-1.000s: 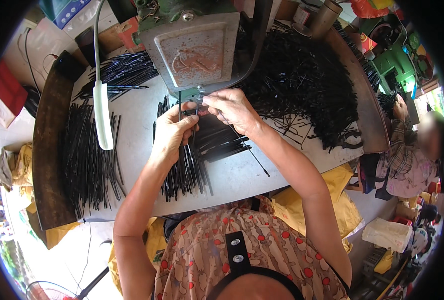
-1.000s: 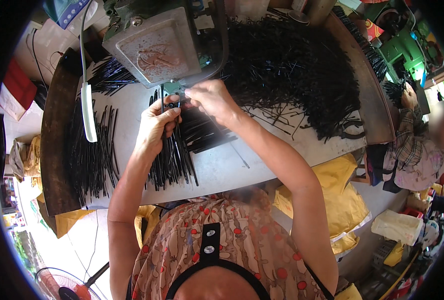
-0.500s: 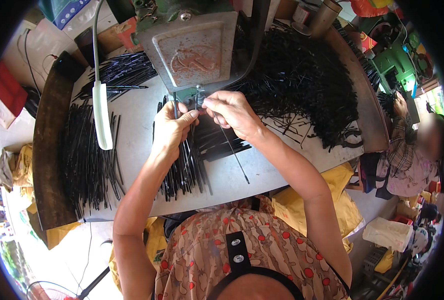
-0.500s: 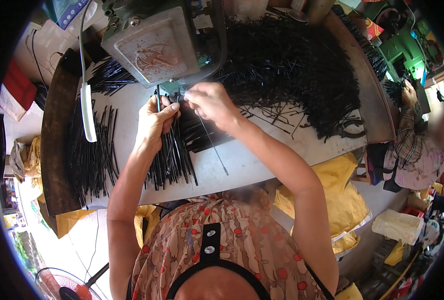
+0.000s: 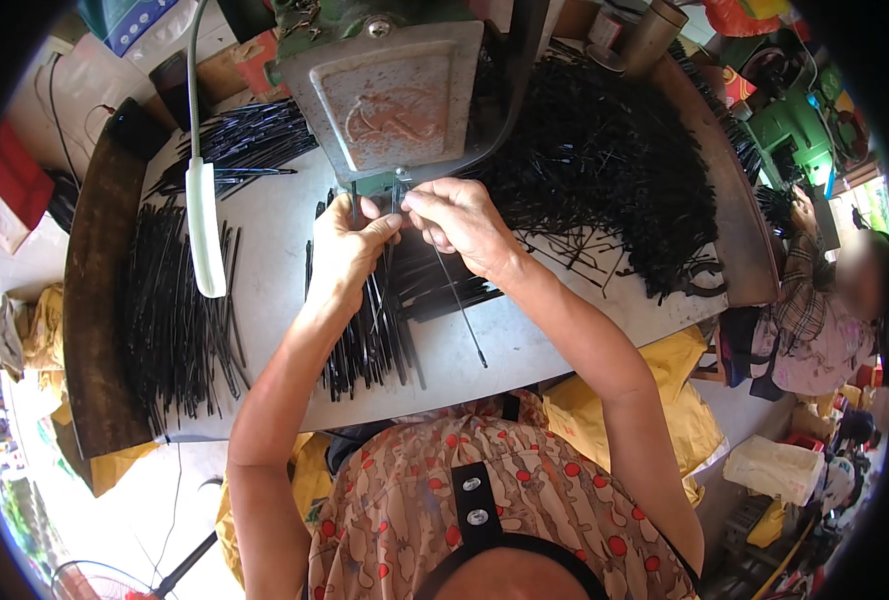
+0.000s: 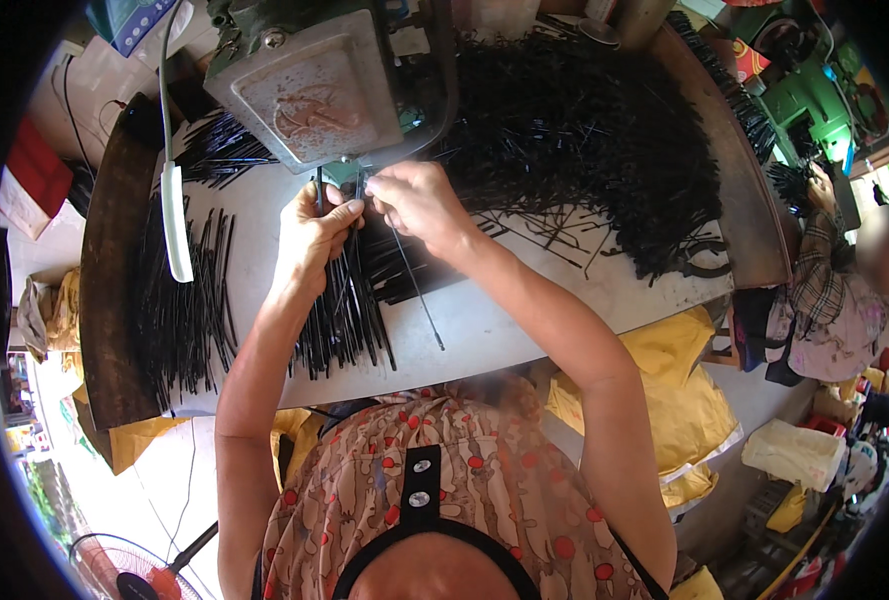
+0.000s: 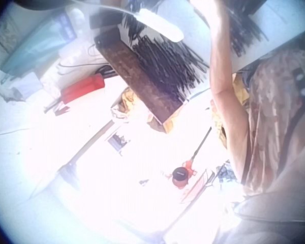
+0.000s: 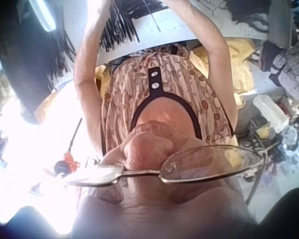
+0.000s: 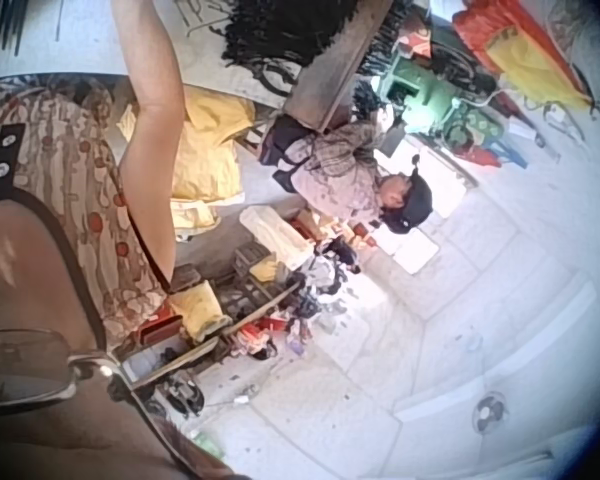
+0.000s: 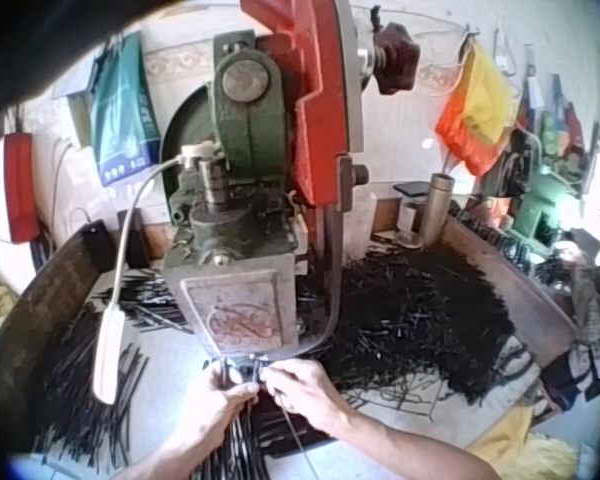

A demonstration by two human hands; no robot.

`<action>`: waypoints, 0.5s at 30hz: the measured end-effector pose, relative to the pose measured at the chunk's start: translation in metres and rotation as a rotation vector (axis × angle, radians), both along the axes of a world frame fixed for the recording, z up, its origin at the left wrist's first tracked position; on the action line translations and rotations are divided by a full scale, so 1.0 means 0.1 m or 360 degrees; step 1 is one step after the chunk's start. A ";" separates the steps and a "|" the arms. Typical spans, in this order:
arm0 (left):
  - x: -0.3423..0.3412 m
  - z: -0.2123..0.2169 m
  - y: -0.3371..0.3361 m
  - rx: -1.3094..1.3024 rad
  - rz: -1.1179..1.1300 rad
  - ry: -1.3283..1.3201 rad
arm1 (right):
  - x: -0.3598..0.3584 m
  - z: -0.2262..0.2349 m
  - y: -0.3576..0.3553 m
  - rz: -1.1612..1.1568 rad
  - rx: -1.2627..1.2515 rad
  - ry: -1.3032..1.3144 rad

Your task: The person joins umbrella ribs and wire components together by feeding them into a press machine to fasten them, placing the assembled pieces onto the workbench.

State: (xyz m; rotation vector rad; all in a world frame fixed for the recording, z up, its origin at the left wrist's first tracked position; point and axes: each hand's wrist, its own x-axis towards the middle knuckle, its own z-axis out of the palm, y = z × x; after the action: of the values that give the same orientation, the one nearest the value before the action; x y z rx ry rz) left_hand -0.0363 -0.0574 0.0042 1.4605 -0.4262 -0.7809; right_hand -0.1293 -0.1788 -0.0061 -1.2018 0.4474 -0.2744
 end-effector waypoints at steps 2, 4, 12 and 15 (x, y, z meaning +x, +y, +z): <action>0.01 -0.03 0.00 -0.0031 -0.0017 0.0015 | 0.01 -0.02 0.01 0.0001 0.0002 -0.0026; 0.00 -0.02 -0.01 -0.0019 -0.0014 -0.0003 | 0.01 -0.03 0.00 0.0016 -0.0019 -0.0044; 0.04 -0.08 -0.04 -0.0096 -0.0055 0.0111 | 0.04 -0.05 0.00 0.0034 -0.0034 -0.0035; 0.04 -0.06 -0.06 -0.0084 -0.0044 0.0103 | 0.05 -0.06 -0.02 0.0036 -0.0018 -0.0044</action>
State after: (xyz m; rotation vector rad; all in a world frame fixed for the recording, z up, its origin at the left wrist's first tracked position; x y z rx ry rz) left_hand -0.0325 -0.0633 -0.0016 1.3793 -0.4151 -0.8309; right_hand -0.1241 -0.1805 -0.0124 -1.2123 0.4089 -0.2742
